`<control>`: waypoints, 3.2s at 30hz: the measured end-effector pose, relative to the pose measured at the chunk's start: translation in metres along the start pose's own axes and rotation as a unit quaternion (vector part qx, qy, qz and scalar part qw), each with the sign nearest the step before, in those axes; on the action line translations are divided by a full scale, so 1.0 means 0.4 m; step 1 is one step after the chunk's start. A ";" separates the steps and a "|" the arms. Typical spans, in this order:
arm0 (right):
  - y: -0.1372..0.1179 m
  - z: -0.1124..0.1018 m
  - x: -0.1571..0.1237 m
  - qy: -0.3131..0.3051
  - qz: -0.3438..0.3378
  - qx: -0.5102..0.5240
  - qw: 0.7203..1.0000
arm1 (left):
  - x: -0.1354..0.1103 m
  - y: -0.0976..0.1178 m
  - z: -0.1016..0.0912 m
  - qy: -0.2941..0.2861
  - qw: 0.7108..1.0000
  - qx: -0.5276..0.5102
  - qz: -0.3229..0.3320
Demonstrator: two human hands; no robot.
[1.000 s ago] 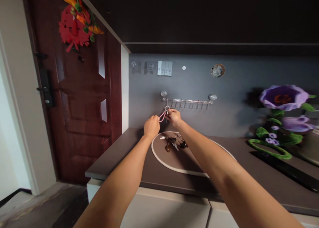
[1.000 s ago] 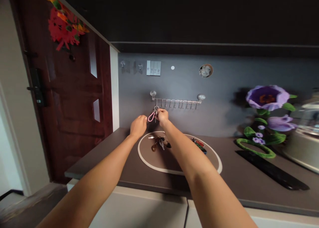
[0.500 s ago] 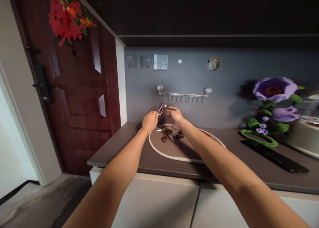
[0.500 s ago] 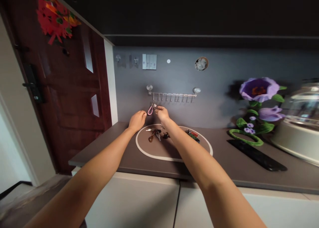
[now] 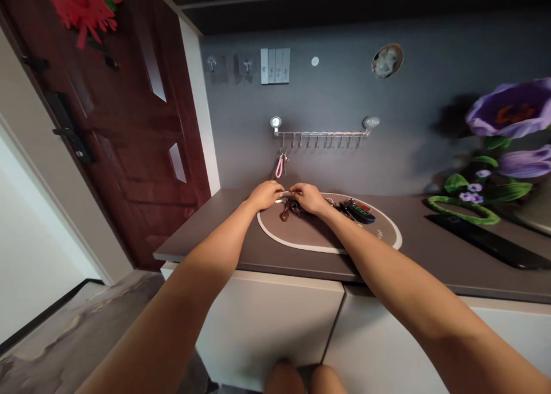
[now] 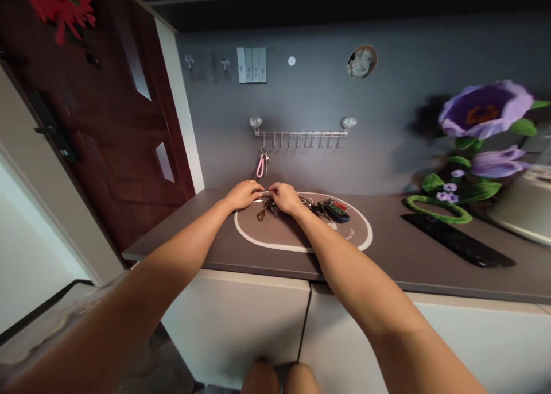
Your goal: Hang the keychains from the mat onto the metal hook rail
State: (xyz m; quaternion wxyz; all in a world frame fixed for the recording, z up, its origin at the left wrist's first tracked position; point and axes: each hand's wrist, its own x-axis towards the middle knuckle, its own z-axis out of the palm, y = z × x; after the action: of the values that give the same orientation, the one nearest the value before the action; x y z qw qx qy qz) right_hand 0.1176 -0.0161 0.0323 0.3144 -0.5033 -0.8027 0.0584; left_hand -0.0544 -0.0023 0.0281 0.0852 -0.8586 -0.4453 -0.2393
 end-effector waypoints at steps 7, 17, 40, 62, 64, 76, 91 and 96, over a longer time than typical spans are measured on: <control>0.018 0.013 0.006 -0.056 -0.027 -0.115 0.991 | 0.000 -0.002 0.014 -0.039 0.999 -0.007 0.000; 0.022 0.023 0.013 -0.051 -0.003 -0.098 0.994 | 0.009 -0.019 0.044 -0.031 0.998 -0.023 -0.045; 0.020 0.023 0.014 -0.049 -0.002 -0.093 0.994 | -0.007 0.004 0.006 -0.090 0.991 0.081 -0.054; -0.013 0.005 0.005 0.050 -0.027 0.005 0.998 | 0.005 0.030 -0.050 0.099 0.990 0.022 -0.100; -0.015 0.004 0.005 0.066 -0.035 0.030 0.997 | 0.005 0.032 -0.051 0.113 0.988 0.002 -0.106; -0.018 0.010 0.001 0.090 -0.109 0.051 0.989 | 0.019 0.034 -0.030 0.165 0.941 -0.264 -0.135; -0.016 0.015 0.005 0.153 -0.094 0.081 0.980 | 0.029 0.028 -0.024 0.213 0.875 -0.418 -0.122; -0.011 0.009 0.013 0.185 -0.085 0.091 0.975 | 0.031 0.023 -0.023 0.235 0.857 -0.438 -0.138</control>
State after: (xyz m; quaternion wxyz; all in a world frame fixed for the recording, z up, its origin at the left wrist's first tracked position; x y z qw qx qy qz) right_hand 0.1107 -0.0132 0.0335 0.5057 -0.4048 -0.7618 0.0108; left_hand -0.0441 -0.0019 0.0428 -0.2315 -0.6552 -0.3756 -0.6132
